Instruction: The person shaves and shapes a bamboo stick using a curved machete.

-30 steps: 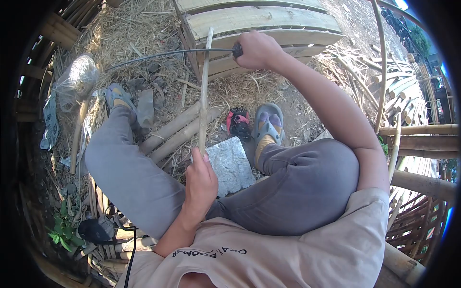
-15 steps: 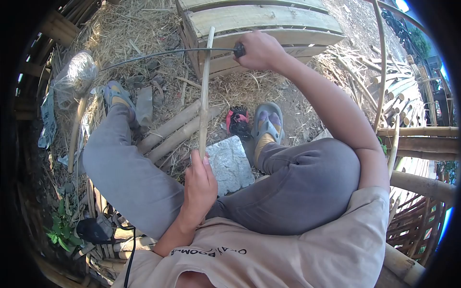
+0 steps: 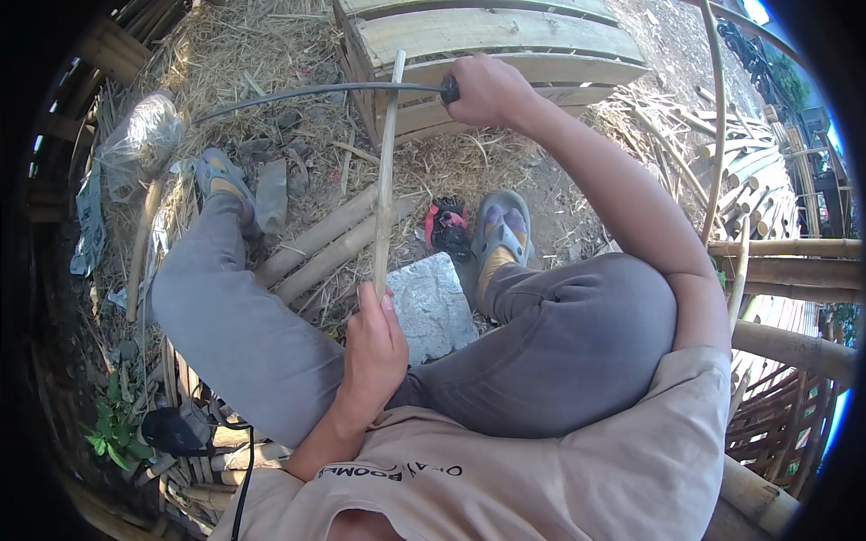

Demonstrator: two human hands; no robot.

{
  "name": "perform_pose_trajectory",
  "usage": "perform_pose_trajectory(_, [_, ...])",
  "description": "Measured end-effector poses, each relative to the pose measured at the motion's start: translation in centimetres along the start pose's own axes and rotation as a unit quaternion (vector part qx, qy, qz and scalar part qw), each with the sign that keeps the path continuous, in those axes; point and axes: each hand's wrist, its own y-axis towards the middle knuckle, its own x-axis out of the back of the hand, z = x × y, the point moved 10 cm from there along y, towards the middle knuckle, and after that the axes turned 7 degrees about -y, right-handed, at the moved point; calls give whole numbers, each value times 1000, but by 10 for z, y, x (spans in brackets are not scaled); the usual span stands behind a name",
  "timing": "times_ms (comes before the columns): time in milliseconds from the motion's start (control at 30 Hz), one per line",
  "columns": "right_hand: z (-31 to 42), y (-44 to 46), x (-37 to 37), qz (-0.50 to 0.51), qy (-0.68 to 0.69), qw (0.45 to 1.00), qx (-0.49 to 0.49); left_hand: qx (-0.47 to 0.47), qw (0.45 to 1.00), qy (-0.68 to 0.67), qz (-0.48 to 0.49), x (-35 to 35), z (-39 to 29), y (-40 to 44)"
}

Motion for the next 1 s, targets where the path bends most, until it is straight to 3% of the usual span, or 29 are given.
perform_pose_trajectory(200, [0, -2, 7, 16, -38, 998, -47, -18, 1000, 8, -4, 1, -10, -4])
perform_pose_trajectory(1000, [-16, 7, 9, -13, -69, 996, -52, 0, 999, 53, 0, 4, -8, -5])
